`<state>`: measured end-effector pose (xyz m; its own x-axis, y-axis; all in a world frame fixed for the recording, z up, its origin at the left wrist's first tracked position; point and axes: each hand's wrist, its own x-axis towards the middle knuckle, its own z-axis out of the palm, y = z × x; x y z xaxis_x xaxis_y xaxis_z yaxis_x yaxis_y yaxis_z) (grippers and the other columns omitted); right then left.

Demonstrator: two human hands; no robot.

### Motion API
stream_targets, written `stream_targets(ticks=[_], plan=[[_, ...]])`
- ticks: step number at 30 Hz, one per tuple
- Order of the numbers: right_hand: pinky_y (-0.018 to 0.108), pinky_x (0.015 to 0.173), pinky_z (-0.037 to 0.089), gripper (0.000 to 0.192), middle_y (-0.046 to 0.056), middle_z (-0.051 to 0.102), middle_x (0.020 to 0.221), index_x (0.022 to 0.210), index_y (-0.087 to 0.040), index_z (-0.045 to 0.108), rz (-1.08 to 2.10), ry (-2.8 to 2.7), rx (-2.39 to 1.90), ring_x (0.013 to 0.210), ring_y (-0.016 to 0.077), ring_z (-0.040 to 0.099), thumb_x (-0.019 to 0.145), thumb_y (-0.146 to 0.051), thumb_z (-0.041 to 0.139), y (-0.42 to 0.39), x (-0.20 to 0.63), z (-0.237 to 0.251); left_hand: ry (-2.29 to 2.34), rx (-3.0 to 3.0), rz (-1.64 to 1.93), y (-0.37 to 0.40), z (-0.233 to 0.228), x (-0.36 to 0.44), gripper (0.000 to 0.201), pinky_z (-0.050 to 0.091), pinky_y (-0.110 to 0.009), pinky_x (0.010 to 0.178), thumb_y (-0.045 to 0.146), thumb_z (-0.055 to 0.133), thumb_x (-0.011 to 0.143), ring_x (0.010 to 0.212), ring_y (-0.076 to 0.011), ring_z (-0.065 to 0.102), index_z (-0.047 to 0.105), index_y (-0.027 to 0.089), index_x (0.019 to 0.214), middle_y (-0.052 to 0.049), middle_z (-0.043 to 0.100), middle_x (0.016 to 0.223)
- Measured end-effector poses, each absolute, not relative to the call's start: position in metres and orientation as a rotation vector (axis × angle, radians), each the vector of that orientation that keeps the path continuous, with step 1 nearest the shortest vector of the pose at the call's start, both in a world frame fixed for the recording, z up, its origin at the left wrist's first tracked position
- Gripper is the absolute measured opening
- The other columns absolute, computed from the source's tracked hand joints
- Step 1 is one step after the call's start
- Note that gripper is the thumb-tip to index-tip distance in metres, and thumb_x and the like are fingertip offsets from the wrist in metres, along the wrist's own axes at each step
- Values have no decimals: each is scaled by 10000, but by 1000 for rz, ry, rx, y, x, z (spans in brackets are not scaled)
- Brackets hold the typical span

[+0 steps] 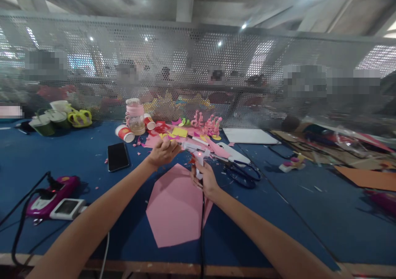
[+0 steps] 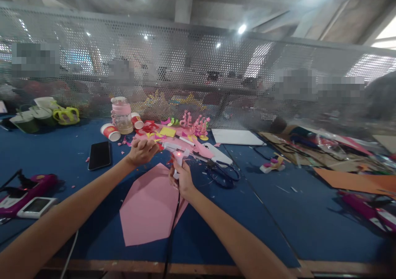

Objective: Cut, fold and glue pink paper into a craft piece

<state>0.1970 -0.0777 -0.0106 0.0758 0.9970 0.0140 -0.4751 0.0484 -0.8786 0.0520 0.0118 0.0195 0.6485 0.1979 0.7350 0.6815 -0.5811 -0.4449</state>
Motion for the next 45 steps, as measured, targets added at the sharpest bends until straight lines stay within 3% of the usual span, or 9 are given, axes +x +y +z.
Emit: stream_targets(ticks=[9, 18, 28, 34, 45], plan=[[156, 212, 153, 386, -96, 418, 343, 603, -204, 380, 1326, -812, -905, 201, 42, 293, 566, -477, 650, -82, 189, -11, -690, -2081, -722, 19, 12, 55, 155, 282, -325, 673, 296, 440, 825, 797, -185, 412, 593, 274, 836, -47, 567, 868], [153, 212, 164, 366, -98, 452, 366, 706, -202, 424, 1330, -809, -1016, 217, 55, 340, 563, -452, 650, -87, 182, -9, -675, -2218, -666, 16, 23, 52, 222, 272, -319, 655, 127, 424, 807, 776, -170, 403, 576, 288, 826, -24, 552, 799], [166, 211, 136, 356, -90, 438, 349, 655, -207, 408, 1299, -781, -971, 210, 56, 316, 582, -456, 651, -81, 189, -14, -492, -2146, -643, 14, 38, 51, 197, 275, -332, 698, 304, 401, 850, 833, -188, 415, 580, 227, 821, -47, 575, 880], [156, 221, 119, 384, -90, 387, 312, 571, -203, 366, 1429, -743, -941, 200, 33, 262, 595, -475, 637, -86, 187, -8, -560, -2254, -510, 12, 31, 54, 166, 290, -309, 695, 224, 402, 856, 814, -167, 436, 566, 237, 838, -27, 589, 870], [154, 220, 166, 406, -108, 424, 345, 694, -197, 428, 1283, -755, -1075, 223, 54, 333, 522, -482, 661, -84, 185, -9, -609, -2227, -554, 10, 43, 54, 199, 303, -294, 654, 109, 410, 826, 759, -154, 448, 564, 231, 860, -28, 573, 802]])
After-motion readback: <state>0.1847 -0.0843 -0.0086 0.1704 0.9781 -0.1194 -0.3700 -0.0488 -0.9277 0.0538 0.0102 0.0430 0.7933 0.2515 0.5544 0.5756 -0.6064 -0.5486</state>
